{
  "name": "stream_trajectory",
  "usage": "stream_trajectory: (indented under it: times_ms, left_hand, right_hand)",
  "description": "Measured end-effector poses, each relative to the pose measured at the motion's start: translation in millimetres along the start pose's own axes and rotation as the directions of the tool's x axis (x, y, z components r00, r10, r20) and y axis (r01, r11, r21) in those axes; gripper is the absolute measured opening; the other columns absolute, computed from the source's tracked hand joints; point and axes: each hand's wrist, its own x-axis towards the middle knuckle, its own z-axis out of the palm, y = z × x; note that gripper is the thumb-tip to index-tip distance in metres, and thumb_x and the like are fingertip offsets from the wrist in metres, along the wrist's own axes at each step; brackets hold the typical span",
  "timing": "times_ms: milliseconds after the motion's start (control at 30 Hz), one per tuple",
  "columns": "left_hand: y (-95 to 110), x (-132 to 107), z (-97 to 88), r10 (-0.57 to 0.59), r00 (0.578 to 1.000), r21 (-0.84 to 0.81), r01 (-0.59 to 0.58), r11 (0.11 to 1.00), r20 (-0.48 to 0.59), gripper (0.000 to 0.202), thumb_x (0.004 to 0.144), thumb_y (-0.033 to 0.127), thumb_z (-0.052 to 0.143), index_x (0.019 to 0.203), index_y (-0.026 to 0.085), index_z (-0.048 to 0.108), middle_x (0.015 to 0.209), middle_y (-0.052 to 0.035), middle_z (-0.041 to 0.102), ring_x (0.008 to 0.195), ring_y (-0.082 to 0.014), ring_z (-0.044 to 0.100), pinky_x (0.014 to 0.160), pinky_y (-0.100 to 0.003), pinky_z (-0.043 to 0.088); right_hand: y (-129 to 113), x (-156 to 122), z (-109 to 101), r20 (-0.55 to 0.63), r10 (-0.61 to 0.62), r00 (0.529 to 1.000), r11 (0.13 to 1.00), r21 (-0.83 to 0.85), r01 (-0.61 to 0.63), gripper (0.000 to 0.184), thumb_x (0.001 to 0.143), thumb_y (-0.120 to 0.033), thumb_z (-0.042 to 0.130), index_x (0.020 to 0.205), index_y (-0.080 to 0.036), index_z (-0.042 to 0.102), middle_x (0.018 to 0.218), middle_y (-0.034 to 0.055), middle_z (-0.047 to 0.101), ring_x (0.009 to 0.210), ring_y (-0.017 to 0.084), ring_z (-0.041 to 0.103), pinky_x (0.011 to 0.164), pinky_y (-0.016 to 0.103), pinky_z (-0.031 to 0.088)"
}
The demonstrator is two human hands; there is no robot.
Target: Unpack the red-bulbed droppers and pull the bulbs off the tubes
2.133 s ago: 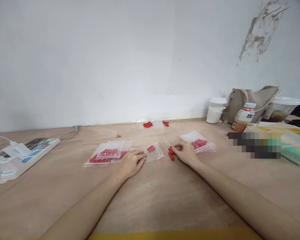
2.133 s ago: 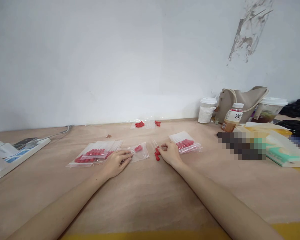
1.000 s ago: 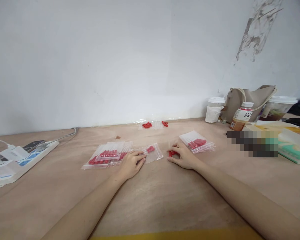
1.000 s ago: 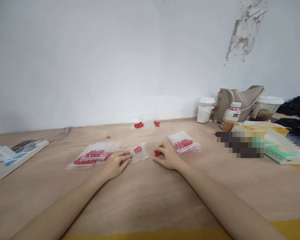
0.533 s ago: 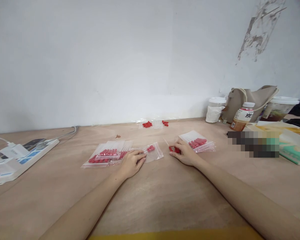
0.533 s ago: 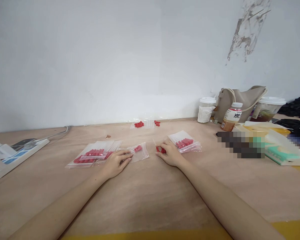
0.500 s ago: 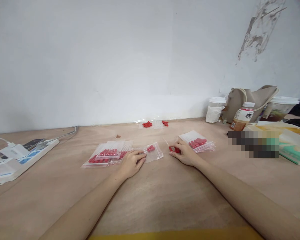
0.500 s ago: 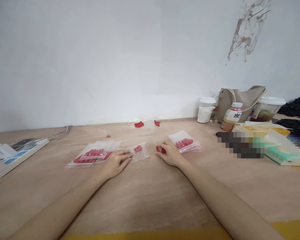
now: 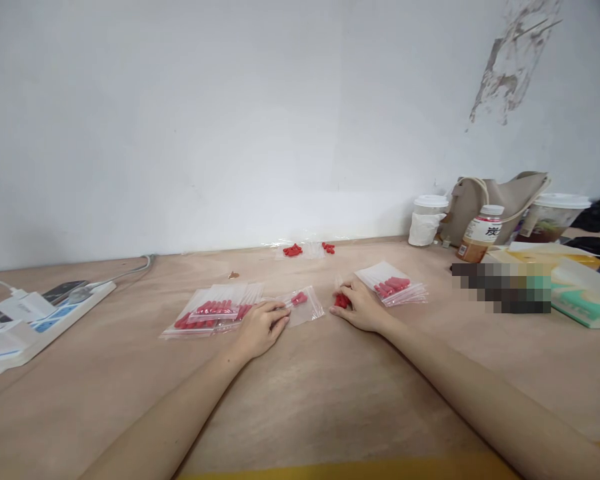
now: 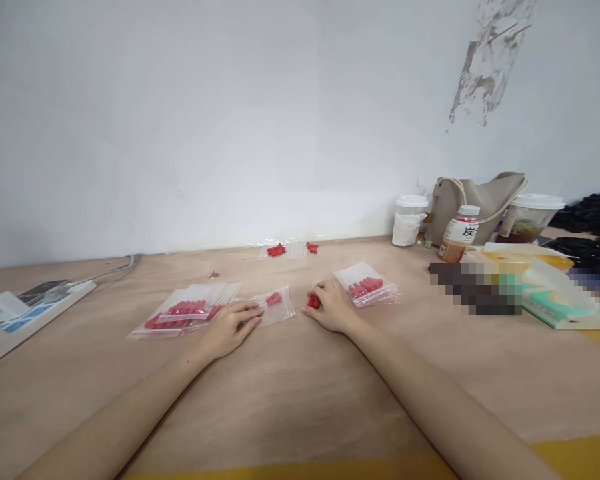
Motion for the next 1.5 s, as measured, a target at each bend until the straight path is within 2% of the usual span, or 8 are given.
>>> stream_trajectory:
  times_ms: [333,467,733,867,1000,1200,1367,1500]
  left_hand:
    - [1.1,-1.1,-3.1,-0.039,0.999,-0.055,0.038,0.998,-0.019,0.031,0.084,0.029,0.045,0.111,0.021,0.056,0.114,-0.0072,0.057,0.105,-0.0204,0.052,0.09,-0.036,0.042]
    - [-0.6,-1.9,-2.1,-0.074,0.997,-0.065,0.076,0.995,0.036,0.037,0.084,0.033,0.044,0.118,0.02,0.051,0.121,-0.0074,0.053,0.112,-0.0207,0.048,0.095,-0.037,0.039]
    - [1.0,-0.7,-3.5,-0.058,0.997,-0.105,0.063,0.993,0.05,0.033,0.085,0.032,0.045,0.115,0.021,0.053,0.114,-0.005,0.059,0.104,-0.0189,0.053,0.09,-0.035,0.042]
    - [5.1,-1.0,-7.2,-0.049,0.997,-0.121,0.057,0.991,0.066,0.032,0.084,0.032,0.045,0.113,0.022,0.055,0.11,-0.0037,0.061,0.101,-0.0192,0.055,0.088,-0.035,0.042]
    - [12.2,-7.3,-13.2,-0.037,0.996,-0.151,0.05,0.987,0.085,0.03,0.086,0.033,0.042,0.109,0.022,0.057,0.107,-0.0034,0.063,0.099,-0.019,0.056,0.086,-0.035,0.043]
    - [22.2,-27.3,-26.8,-0.024,0.99,-0.195,0.051,0.98,0.138,0.035,0.085,0.029,0.043,0.119,0.023,0.049,0.113,-0.004,0.059,0.1,-0.0184,0.055,0.086,-0.034,0.044]
    - [23.7,-32.0,-31.2,-0.005,0.982,-0.226,0.049,0.973,0.191,0.043,0.085,0.029,0.043,0.128,0.025,0.039,0.121,-0.005,0.054,0.106,-0.0192,0.053,0.089,-0.035,0.043]
    - [23.9,-29.0,-32.1,0.008,0.97,-0.245,0.054,0.968,0.244,0.045,0.086,0.03,0.043,0.13,0.026,0.036,0.129,-0.0042,0.047,0.115,-0.0189,0.046,0.095,-0.037,0.038]
  right_hand:
    - [-2.0,-3.3,-2.5,-0.023,-0.003,1.0,1.0,-0.002,0.003,0.027,0.074,-0.037,0.058,0.095,-0.02,0.057,0.09,0.007,0.054,0.09,0.02,0.048,0.08,0.035,0.038]
    - [-1.2,-5.5,-2.6,-0.022,-0.012,1.0,1.0,-0.009,0.012,0.019,0.075,-0.034,0.055,0.088,-0.02,0.058,0.086,0.0061,0.054,0.086,0.019,0.048,0.079,0.035,0.038]
    - [-5.1,-7.9,-9.4,-0.061,-0.035,0.997,0.999,-0.003,0.035,0.029,0.071,-0.036,0.06,0.095,-0.02,0.058,0.093,0.0071,0.053,0.091,0.021,0.047,0.081,0.035,0.038]
    - [-10.2,-4.4,-11.5,-0.143,-0.045,0.989,0.998,0.027,0.05,0.016,0.077,-0.03,0.053,0.086,-0.019,0.061,0.083,0.0058,0.055,0.084,0.018,0.049,0.077,0.032,0.039]
    - [-21.9,-2.4,-12.1,-0.059,-0.037,0.998,0.999,0.03,0.039,0.015,0.077,-0.029,0.052,0.075,-0.021,0.065,0.069,0.0032,0.056,0.073,0.017,0.05,0.071,0.032,0.037]
    - [-47.3,-8.5,-9.6,0.116,-0.036,0.993,0.999,-0.017,0.038,0.015,0.077,-0.037,0.055,0.082,-0.031,0.067,0.073,0.0005,0.059,0.078,0.017,0.051,0.077,0.036,0.029]
    - [-58.8,-7.8,0.8,0.108,-0.062,0.992,0.995,-0.076,0.07,0.033,0.073,-0.053,0.055,0.092,-0.027,0.064,0.077,0.0025,0.058,0.081,0.019,0.049,0.077,0.036,0.028]
    - [-63.0,-3.9,4.9,0.14,-0.053,0.989,0.988,-0.138,0.073,0.037,0.074,-0.055,0.052,0.087,-0.022,0.063,0.081,0.0051,0.057,0.082,0.02,0.048,0.075,0.036,0.029]
